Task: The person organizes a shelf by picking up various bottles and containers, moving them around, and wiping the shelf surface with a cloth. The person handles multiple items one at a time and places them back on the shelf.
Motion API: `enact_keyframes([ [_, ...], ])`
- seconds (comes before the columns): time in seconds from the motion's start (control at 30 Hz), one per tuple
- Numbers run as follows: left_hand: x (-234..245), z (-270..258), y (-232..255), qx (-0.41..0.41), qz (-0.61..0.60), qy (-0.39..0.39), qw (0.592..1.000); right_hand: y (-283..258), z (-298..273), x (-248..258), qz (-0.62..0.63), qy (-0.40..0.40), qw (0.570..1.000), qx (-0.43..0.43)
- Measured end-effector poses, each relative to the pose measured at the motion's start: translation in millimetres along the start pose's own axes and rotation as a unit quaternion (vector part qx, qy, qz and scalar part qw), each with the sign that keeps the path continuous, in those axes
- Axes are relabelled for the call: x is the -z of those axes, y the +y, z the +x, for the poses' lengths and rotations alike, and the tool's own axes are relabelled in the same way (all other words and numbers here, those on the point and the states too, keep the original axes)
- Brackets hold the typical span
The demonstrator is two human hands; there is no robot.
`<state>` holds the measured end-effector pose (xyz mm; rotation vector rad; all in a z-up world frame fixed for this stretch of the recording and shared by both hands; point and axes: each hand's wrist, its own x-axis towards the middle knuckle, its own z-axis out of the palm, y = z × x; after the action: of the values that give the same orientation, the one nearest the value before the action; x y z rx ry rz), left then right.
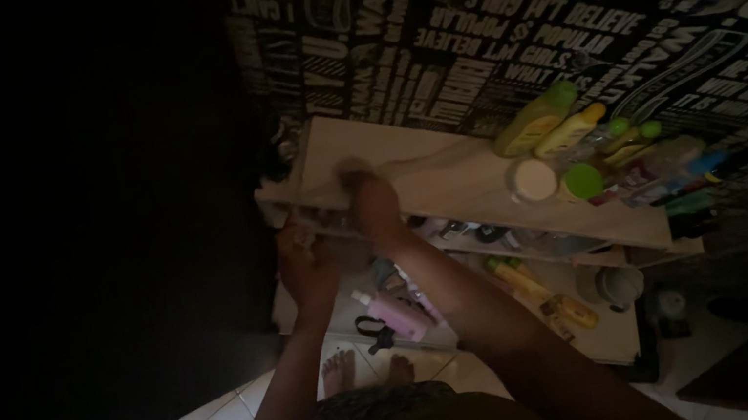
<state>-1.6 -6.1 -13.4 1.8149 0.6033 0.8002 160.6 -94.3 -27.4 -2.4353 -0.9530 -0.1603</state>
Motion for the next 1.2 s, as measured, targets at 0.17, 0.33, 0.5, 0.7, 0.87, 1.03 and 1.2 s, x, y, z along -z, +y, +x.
enact_keyframes([
  [0.17, 18.4, -7.3, -6.2, 0.071, -0.005, -0.038, 0.997, -52.7, 10.4, -7.2, 0.058, -0.027, 0.998, 0.013],
  [0.33, 24.3, -7.4, 1.5, -0.065, -0.038, -0.016, 0.997, -71.5, -36.3, 30.0, 0.087, -0.039, 0.995, 0.042],
  [0.5, 16.7, -5.4, 25.6, -0.027, 0.058, -0.164, 0.984, 23.4, -100.2, 77.4, 0.083, 0.095, 0.989, -0.083],
  [0.7, -11.8, -13.5, 49.0, -0.097, 0.038, -0.221, 0.97, 80.6, -135.7, 69.5, -0.001, 0.179, 0.976, -0.123],
  [0.87, -19.5, -4.5, 37.5, -0.125, 0.07, -0.167, 0.976, -7.6, -82.2, 9.4, 0.09, 0.074, 0.987, -0.112],
  [1.03, -14.6, 6.2, 36.9, -0.057, 0.038, -0.128, 0.989, -16.8, -99.0, 49.3, 0.095, 0.067, 0.99, -0.081],
  [1.2, -27.2, 0.9, 51.5, -0.201, 0.043, -0.12, 0.971, 57.1, -141.2, 99.6, 0.019, 0.155, 0.974, -0.163],
])
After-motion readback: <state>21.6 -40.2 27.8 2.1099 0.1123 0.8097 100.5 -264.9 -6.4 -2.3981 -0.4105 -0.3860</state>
